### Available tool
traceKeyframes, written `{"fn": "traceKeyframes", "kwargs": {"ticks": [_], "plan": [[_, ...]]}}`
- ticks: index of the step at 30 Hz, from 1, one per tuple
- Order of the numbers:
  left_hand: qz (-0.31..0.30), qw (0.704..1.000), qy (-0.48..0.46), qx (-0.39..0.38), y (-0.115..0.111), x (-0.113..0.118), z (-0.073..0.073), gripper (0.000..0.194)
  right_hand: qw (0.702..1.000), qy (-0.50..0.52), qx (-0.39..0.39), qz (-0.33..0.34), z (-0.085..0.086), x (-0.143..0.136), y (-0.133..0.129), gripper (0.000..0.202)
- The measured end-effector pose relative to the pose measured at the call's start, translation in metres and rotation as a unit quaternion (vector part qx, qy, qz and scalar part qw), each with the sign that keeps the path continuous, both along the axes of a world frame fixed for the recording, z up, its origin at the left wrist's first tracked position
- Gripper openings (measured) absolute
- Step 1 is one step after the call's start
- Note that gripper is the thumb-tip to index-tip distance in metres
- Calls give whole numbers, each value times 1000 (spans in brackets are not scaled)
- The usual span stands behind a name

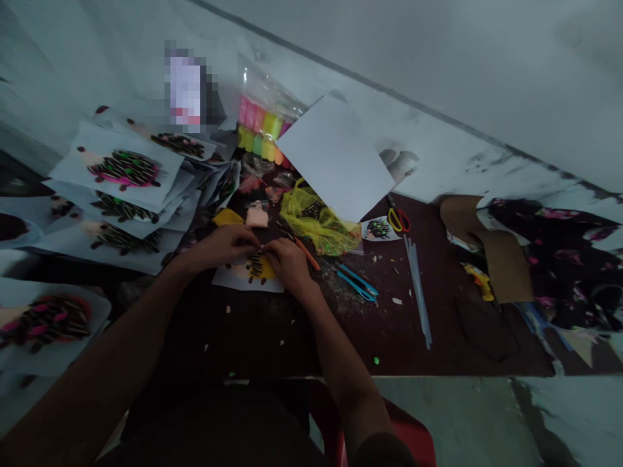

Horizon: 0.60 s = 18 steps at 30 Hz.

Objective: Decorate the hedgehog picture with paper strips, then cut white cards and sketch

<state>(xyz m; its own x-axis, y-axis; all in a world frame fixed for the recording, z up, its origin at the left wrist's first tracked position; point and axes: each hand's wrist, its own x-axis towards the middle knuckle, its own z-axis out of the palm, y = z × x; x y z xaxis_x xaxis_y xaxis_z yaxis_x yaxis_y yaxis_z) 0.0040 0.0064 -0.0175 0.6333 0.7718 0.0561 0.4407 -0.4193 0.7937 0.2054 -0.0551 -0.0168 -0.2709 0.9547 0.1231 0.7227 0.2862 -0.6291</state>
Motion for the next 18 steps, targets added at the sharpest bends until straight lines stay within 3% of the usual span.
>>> {"fn": "traceKeyframes", "kwargs": {"ticks": [18], "plan": [[13,998,52,22,-1,7,0,20,999,-40,11,-3,2,-1,-2,19]]}}
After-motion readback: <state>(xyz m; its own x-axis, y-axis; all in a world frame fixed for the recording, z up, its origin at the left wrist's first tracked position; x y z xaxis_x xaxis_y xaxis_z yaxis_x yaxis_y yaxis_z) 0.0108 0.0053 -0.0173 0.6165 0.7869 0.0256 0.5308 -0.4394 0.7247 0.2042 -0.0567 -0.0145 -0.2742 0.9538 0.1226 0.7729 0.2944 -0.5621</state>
